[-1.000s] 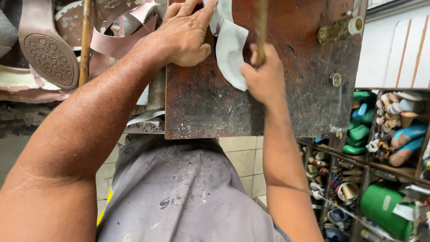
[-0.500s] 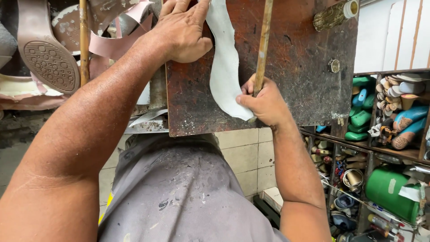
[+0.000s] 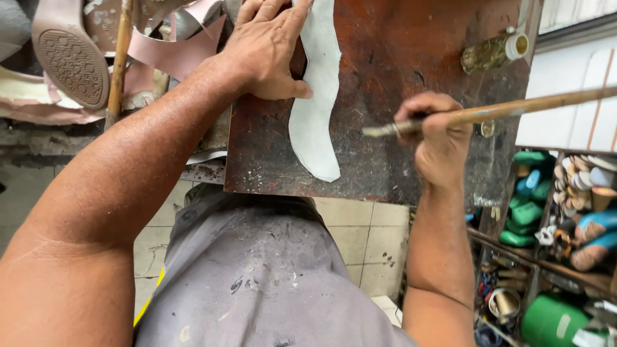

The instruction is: Applying glue to a leather strip using a brush

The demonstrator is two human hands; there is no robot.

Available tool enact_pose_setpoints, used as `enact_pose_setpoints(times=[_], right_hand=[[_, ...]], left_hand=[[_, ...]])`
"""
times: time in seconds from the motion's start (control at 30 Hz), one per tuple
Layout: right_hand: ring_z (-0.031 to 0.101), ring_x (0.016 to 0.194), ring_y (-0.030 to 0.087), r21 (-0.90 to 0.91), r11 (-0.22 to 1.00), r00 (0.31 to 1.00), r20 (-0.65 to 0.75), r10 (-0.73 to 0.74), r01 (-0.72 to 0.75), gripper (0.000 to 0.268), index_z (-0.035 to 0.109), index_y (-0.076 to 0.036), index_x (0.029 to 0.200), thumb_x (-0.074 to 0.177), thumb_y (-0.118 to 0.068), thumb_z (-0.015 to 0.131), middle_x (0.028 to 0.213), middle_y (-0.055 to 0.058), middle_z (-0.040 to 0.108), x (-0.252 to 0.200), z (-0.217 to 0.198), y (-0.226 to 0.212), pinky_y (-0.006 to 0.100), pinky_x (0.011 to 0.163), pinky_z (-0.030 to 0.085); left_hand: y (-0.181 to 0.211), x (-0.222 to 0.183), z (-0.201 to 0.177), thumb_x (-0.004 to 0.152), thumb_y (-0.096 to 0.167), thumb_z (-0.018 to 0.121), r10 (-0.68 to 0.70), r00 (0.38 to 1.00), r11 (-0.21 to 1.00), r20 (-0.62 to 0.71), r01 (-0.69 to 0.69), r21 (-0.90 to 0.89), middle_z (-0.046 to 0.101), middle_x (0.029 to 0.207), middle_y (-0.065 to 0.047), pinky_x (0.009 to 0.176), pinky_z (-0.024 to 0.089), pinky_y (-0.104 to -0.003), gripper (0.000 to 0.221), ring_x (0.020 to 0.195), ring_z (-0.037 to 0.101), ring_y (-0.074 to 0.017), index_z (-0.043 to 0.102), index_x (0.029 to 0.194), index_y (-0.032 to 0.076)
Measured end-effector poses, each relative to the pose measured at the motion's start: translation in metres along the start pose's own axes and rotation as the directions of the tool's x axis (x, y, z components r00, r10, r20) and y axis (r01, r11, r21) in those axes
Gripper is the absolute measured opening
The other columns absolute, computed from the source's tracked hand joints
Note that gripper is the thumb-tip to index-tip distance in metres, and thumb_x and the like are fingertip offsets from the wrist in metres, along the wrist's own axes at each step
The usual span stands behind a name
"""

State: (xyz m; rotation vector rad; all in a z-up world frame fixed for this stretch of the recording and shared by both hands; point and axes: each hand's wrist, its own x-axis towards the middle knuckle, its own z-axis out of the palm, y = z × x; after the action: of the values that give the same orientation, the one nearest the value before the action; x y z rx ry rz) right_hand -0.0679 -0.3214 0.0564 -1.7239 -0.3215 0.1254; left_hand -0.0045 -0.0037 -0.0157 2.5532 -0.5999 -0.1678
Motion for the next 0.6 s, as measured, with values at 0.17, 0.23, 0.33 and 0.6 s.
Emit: enact_pose_setpoints(times=[0.17, 0.23, 0.33, 0.6], right_hand=[[0.066, 0.096, 0.02, 0.08, 0.973, 0.944, 0.236, -0.23, 0.217, 0.021, 0.063, -0.01, 0.108, 0.098, 0.008, 0.068, 0.115, 0.014, 0.067, 0.069, 0.028, 0.02, 0.029, 0.078, 0.064], [0.067, 0.091, 0.02, 0.073, 0.977, 0.946, 0.244, -0.214, 0.203, 0.024, 0.063, -0.009, 0.108, 0.098, 0.012, 0.068, 0.114, 0.016, 0.067, 0.088, 0.04, 0.035, 0.028, 0.076, 0.066], [0.069, 0.088, 0.02, 0.019, 0.974, 0.949, 0.223, -0.224, 0.226, 0.025, 0.062, -0.009, 0.104, 0.094, 0.013, 0.069, 0.108, 0.015, 0.068, 0.107, 0.06, 0.048, 0.03, 0.074, 0.066], [0.059, 0.068, 0.014, -0.09, 0.929, 0.766, 0.598, -0.237, 0.358, 0.011, 0.066, -0.004, 0.101, 0.097, 0.006, 0.066, 0.086, 0.008, 0.067, 0.127, 0.054, 0.045, 0.024, 0.059, 0.051]], left_hand=[[0.007, 0.002, -0.01, 0.06, 0.054, 0.092, -0.04, 0.996, 0.993, 0.076, 0.048, -0.111, 0.035, 0.168, -0.017, 0.116, 0.002, -0.044, 0.147, 0.156, 0.011, -0.0345, -0.002, 0.162, 0.005], [0.007, 0.004, -0.009, 0.056, 0.054, 0.094, -0.06, 0.994, 0.99, 0.094, 0.071, -0.122, 0.034, 0.167, -0.018, 0.118, 0.001, -0.044, 0.15, 0.156, 0.008, -0.0363, 0.0, 0.162, 0.003], [0.011, 0.003, -0.013, 0.052, 0.056, 0.096, -0.098, 0.985, 0.986, 0.143, 0.116, -0.122, 0.028, 0.169, -0.017, 0.12, -0.002, -0.044, 0.155, 0.157, 0.003, -0.0359, 0.0, 0.162, 0.003], [0.009, 0.005, -0.016, 0.043, 0.06, 0.101, -0.067, 0.981, 0.994, 0.184, 0.082, -0.072, 0.024, 0.17, -0.02, 0.118, 0.0, -0.046, 0.168, 0.157, 0.004, -0.0337, -0.003, 0.161, 0.0]])
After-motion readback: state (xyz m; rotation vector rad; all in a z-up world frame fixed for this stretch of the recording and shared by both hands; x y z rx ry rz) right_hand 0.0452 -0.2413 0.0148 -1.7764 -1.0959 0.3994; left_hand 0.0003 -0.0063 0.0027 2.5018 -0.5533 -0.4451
